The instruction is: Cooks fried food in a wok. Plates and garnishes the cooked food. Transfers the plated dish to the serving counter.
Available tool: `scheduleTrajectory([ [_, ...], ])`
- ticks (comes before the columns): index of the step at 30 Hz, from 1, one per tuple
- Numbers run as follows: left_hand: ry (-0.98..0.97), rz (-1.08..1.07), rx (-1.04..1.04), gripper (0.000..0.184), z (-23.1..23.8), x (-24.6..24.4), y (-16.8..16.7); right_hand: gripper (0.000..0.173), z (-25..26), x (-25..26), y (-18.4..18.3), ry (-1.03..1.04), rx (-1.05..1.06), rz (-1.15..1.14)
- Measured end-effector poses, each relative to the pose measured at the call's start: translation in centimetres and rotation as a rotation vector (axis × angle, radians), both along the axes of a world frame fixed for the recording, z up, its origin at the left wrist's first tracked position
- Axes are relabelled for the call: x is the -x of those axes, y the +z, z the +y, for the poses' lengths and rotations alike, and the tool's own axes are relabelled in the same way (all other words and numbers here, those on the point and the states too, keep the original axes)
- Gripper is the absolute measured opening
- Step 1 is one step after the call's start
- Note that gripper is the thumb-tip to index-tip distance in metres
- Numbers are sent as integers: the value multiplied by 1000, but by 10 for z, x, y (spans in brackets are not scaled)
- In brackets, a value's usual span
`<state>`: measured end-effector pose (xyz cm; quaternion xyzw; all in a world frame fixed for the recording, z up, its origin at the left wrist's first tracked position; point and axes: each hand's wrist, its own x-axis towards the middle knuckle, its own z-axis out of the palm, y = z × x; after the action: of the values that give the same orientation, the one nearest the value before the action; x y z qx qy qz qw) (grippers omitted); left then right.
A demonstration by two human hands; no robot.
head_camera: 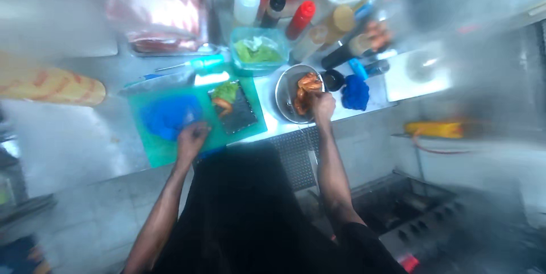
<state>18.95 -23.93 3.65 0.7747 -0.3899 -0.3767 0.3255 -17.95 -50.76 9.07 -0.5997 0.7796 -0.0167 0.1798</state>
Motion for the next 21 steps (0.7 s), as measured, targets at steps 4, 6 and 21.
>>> scheduleTrajectory([
  [4, -12, 29, 42, 27, -14, 5, 9, 49, 0, -20, -1, -90, -5, 39],
  [6, -1, 40, 69, 26, -13, 7, 8, 49, 0, -24, 5, -122, 1, 12],
  [21, 99, 109, 50, 24, 18, -8, 1, 18, 15, -58, 69, 562, 81, -205],
])
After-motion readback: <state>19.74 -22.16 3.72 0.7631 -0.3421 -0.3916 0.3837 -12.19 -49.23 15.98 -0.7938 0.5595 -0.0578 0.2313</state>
